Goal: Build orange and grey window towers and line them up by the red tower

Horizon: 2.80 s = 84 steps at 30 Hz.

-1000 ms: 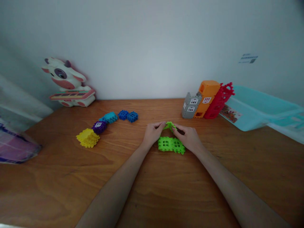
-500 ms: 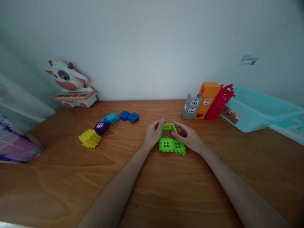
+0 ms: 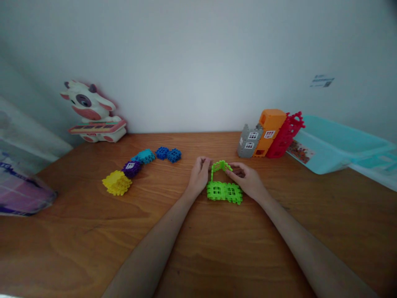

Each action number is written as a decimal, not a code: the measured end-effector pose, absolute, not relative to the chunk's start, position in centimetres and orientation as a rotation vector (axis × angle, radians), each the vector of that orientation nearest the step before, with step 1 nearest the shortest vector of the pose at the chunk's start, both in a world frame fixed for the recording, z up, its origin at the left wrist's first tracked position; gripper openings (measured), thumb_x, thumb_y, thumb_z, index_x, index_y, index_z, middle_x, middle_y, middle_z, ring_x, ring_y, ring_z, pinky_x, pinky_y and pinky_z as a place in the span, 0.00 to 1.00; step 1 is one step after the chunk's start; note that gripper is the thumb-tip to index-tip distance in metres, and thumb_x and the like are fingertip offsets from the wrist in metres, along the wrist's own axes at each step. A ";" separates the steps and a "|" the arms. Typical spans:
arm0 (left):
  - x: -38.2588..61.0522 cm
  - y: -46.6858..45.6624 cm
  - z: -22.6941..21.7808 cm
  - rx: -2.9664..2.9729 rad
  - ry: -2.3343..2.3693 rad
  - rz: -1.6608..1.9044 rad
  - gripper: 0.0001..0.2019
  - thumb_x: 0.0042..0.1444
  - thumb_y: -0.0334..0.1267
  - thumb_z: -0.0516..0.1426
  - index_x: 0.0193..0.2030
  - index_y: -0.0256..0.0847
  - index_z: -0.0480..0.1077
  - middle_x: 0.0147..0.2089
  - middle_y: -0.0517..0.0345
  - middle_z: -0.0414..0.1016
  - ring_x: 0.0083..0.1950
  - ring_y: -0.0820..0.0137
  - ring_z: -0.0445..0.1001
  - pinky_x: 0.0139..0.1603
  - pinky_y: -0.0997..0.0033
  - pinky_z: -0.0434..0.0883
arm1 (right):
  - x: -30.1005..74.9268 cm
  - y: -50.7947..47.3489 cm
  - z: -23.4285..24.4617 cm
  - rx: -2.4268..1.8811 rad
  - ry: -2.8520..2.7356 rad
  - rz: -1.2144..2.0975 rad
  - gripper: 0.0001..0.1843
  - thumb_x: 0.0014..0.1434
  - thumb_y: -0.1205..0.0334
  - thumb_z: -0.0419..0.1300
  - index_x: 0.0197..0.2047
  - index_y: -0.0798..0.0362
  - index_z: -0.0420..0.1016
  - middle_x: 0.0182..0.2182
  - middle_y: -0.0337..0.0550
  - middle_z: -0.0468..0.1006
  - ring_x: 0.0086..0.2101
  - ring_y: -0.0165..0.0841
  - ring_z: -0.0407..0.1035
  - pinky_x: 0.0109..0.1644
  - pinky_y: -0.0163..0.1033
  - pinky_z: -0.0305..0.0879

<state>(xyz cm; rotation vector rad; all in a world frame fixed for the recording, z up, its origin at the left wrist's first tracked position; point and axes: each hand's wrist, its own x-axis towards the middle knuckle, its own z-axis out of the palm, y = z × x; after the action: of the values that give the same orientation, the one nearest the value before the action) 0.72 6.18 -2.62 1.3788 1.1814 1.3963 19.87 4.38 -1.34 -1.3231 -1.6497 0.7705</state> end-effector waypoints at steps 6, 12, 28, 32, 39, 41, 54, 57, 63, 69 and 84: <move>0.4 6.2 -3.0 1.610 1.027 1.320 0.17 0.52 0.24 0.50 0.42 0.41 0.76 0.53 0.52 0.77 0.60 0.65 0.73 0.66 0.59 0.65 | 19.8 4.4 -1.2 -1.392 -1.601 0.655 0.17 0.56 0.47 0.64 0.39 0.52 0.80 0.33 0.46 0.84 0.32 0.38 0.77 0.37 0.42 0.73; 0.7 6.0 -2.9 1.593 0.980 1.316 0.11 0.57 0.30 0.56 0.45 0.40 0.75 0.55 0.46 0.76 0.58 0.63 0.75 0.63 0.58 0.70 | 19.7 4.2 -0.9 -1.313 -1.577 0.780 0.17 0.58 0.50 0.64 0.46 0.52 0.78 0.39 0.48 0.84 0.38 0.39 0.78 0.44 0.44 0.74; 0.9 5.5 -2.4 1.418 0.891 1.321 0.15 0.54 0.37 0.65 0.47 0.39 0.69 0.56 0.43 0.76 0.55 0.62 0.78 0.61 0.54 0.72 | 20.0 4.6 -2.0 -1.087 -1.564 0.999 0.20 0.55 0.54 0.67 0.51 0.47 0.74 0.45 0.46 0.82 0.44 0.40 0.77 0.52 0.50 0.74; 0.9 5.8 -2.6 1.393 0.886 1.342 0.14 0.54 0.35 0.63 0.47 0.38 0.70 0.53 0.43 0.78 0.54 0.61 0.78 0.60 0.54 0.72 | 20.1 4.5 -1.7 -1.105 -1.561 0.965 0.18 0.56 0.54 0.67 0.49 0.47 0.73 0.42 0.45 0.82 0.41 0.39 0.77 0.47 0.48 0.75; 0.6 5.9 -2.1 1.454 0.893 1.262 0.14 0.56 0.34 0.60 0.50 0.38 0.76 0.54 0.45 0.80 0.55 0.61 0.78 0.63 0.54 0.70 | 20.2 4.2 -1.4 -1.092 -1.664 0.763 0.12 0.59 0.51 0.65 0.44 0.47 0.78 0.43 0.45 0.79 0.40 0.38 0.76 0.45 0.46 0.74; 0.6 5.9 -1.9 1.479 0.931 1.250 0.14 0.58 0.35 0.59 0.50 0.38 0.77 0.54 0.47 0.80 0.56 0.61 0.77 0.63 0.55 0.69 | 20.2 4.2 -1.4 -1.092 -1.675 0.735 0.12 0.59 0.50 0.65 0.43 0.46 0.79 0.42 0.45 0.79 0.40 0.38 0.76 0.45 0.46 0.74; 0.4 6.0 -2.1 1.573 0.991 1.237 0.15 0.63 0.44 0.57 0.50 0.39 0.77 0.52 0.47 0.81 0.52 0.62 0.79 0.58 0.59 0.72 | 20.2 4.1 -1.3 -1.160 -1.719 0.691 0.15 0.56 0.48 0.67 0.41 0.49 0.78 0.37 0.44 0.76 0.30 0.34 0.72 0.35 0.41 0.71; 0.4 6.0 -2.4 1.570 0.980 1.217 0.16 0.62 0.45 0.58 0.53 0.40 0.76 0.56 0.46 0.78 0.56 0.62 0.77 0.61 0.59 0.70 | 20.2 4.1 -1.4 -1.153 -1.710 0.763 0.15 0.57 0.48 0.66 0.42 0.48 0.77 0.36 0.43 0.78 0.33 0.36 0.73 0.37 0.42 0.71; -0.4 5.7 -1.9 1.619 0.817 1.088 0.18 0.63 0.45 0.58 0.58 0.44 0.73 0.66 0.47 0.70 0.67 0.59 0.67 0.70 0.53 0.61 | 20.1 4.2 -1.4 -1.099 -1.612 0.969 0.16 0.56 0.47 0.66 0.42 0.48 0.75 0.37 0.43 0.82 0.37 0.38 0.77 0.43 0.45 0.73; -1.6 6.0 -1.9 1.561 0.622 0.954 0.22 0.54 0.35 0.65 0.57 0.46 0.75 0.71 0.47 0.62 0.71 0.54 0.62 0.71 0.50 0.58 | 20.0 4.1 -1.1 -1.122 -1.579 0.966 0.18 0.54 0.45 0.67 0.41 0.49 0.76 0.37 0.44 0.83 0.37 0.38 0.77 0.43 0.45 0.73; -1.3 5.5 -1.0 1.110 0.751 1.177 0.27 0.51 0.40 0.68 0.58 0.46 0.70 0.60 0.49 0.72 0.54 0.64 0.77 0.58 0.54 0.74 | 20.2 4.3 -0.7 -1.085 -1.194 1.102 0.23 0.48 0.42 0.71 0.41 0.45 0.75 0.37 0.40 0.82 0.36 0.37 0.76 0.35 0.40 0.75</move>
<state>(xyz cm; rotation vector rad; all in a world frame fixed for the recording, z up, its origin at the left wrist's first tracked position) -1.26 5.48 -0.99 1.1101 0.7512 1.1771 20.25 4.32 -0.69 -1.0852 -1.1936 1.1025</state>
